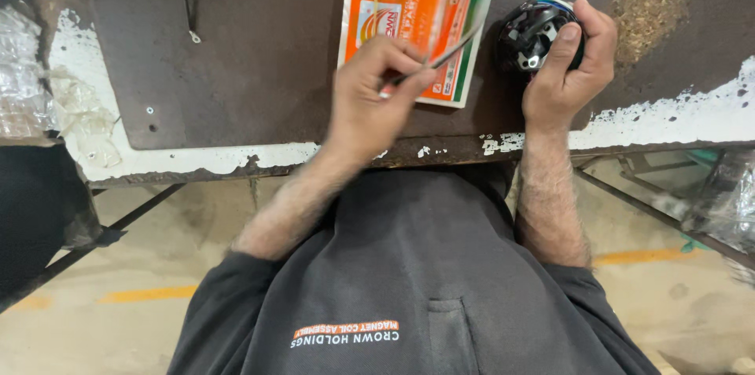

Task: The person sits at a workbench, opens a plastic spare-parts packet, and takes out a magneto stator coil assembly. They hold the stator and tap and press components onto it with a rubber mallet, then handle and route its wiring harness and set the assembly on the bench.

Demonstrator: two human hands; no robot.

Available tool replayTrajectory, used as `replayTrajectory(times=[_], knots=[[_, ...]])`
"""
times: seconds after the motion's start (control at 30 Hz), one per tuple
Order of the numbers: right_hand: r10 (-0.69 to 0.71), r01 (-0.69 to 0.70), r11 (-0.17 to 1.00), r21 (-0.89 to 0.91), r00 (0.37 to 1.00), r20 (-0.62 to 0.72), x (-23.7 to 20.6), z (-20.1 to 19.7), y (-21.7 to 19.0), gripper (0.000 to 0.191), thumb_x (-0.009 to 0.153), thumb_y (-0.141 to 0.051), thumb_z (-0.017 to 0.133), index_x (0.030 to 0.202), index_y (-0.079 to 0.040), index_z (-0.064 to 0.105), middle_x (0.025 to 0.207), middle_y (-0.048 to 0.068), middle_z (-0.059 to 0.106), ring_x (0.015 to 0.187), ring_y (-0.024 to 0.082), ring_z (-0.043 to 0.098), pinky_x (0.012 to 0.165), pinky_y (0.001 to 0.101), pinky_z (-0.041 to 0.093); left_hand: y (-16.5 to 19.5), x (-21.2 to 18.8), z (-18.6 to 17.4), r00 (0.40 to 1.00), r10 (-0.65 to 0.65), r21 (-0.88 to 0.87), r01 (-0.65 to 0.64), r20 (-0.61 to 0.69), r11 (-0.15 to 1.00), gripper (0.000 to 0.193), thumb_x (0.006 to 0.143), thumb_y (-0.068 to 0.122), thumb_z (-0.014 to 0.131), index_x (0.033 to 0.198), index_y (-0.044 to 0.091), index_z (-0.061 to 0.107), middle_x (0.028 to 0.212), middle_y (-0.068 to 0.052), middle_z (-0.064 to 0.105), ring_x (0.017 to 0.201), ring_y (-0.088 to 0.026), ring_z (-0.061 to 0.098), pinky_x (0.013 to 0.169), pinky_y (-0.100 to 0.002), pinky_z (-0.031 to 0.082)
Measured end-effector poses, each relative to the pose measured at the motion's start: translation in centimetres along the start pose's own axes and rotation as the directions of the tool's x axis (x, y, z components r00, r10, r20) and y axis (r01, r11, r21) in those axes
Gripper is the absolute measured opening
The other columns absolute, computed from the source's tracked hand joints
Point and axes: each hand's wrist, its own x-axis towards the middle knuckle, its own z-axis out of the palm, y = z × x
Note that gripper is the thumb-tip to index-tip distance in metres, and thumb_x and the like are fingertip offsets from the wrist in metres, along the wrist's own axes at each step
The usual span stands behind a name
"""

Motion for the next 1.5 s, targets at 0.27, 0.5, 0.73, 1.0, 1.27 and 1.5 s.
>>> replayTrajectory(times=[0.27, 0.5, 0.73, 1.0, 1.27, 1.5], knots=[[-0.037, 0.037, 0.999, -0.019, 0.999, -0.005, -0.5, 0.4, 0.3, 0.029, 0.119, -0.022, 0.054, 0.13, 0.002, 0.065, 0.125, 0.013, 0.067, 0.12, 0.024, 0.066, 0.103, 0.0363, 0.055, -2.0, -0.1, -3.5, 0.988, -0.149, -0.286, 0.134, -0.032, 0.949, 0.028, 0.119, 0.019, 0.06, 0.099, 0.0, 0.061, 0.087, 0.004, 0.058, 0.078, -0.002, 0.05, 0.07, -0.022, 0.045], [0.041, -0.035, 0.988, 0.153, 0.998, -0.038, -0.1, 0.2, -0.8, 0.028, 0.116, -0.022, 0.058, 0.127, 0.003, 0.063, 0.119, 0.012, 0.067, 0.111, 0.021, 0.065, 0.1, 0.0368, 0.056, -4.4, 0.8, -1.5, 0.914, -0.39, -0.345, 0.403, 0.109, 0.848, 0.031, 0.109, 0.031, 0.057, 0.093, 0.005, 0.064, 0.08, 0.001, 0.055, 0.068, -0.007, 0.058, 0.06, -0.027, 0.052], [-0.071, -0.007, 0.93, 0.367, 0.978, 0.197, 1.5, 0.1, -5.2, 0.022, 0.11, -0.02, 0.06, 0.119, 0.0, 0.063, 0.118, 0.012, 0.068, 0.105, 0.02, 0.068, 0.093, 0.0351, 0.059, -2.7, 1.8, 1.1, 0.953, 0.094, 0.629, -0.262, 0.287, 0.732, 0.018, 0.09, 0.022, 0.065, 0.1, 0.007, 0.066, 0.088, -0.012, 0.066, 0.077, -0.034, 0.067, 0.063, -0.048, 0.052], [-0.01, -0.029, 0.997, 0.068, 0.86, 0.51, 3.9, -0.1, -5.9, 0.015, 0.111, -0.003, 0.067, 0.125, 0.001, 0.064, 0.113, 0.013, 0.069, 0.104, 0.019, 0.067, 0.095, 0.0309, 0.056, -2.8, 2.0, 1.0, 0.963, 0.158, 0.617, -0.261, 0.217, 0.743, 0.018, 0.101, 0.019, 0.064, 0.089, 0.007, 0.057, 0.081, -0.01, 0.062, 0.076, -0.034, 0.065, 0.064, -0.049, 0.05], [0.088, -0.141, 0.989, 0.036, 0.775, 0.626, 5.3, 1.0, -6.2, 0.052, 0.105, -0.003, 0.066, 0.154, -0.003, 0.047, 0.111, 0.014, 0.068, 0.099, 0.023, 0.071, 0.087, 0.0359, 0.058, 1.4, 1.0, 2.2, 0.95, 0.176, 0.611, -0.302, 0.258, 0.732, 0.016, 0.099, 0.017, 0.066, 0.095, 0.005, 0.057, 0.093, -0.011, 0.064, 0.078, -0.031, 0.066, 0.062, -0.045, 0.053], [-0.14, 0.091, 0.988, 0.128, 0.878, 0.458, 3.1, 1.9, -7.0, 0.062, 0.111, -0.004, 0.061, 0.162, -0.007, 0.025, 0.113, 0.014, 0.066, 0.108, 0.024, 0.067, 0.099, 0.0357, 0.055, 2.1, 6.5, -1.4, 0.774, 0.584, 0.611, -0.591, 0.245, 0.528, 0.028, 0.09, 0.017, 0.076, 0.111, 0.005, 0.063, 0.106, -0.009, 0.065, 0.096, -0.032, 0.064, 0.077, -0.047, 0.054]])
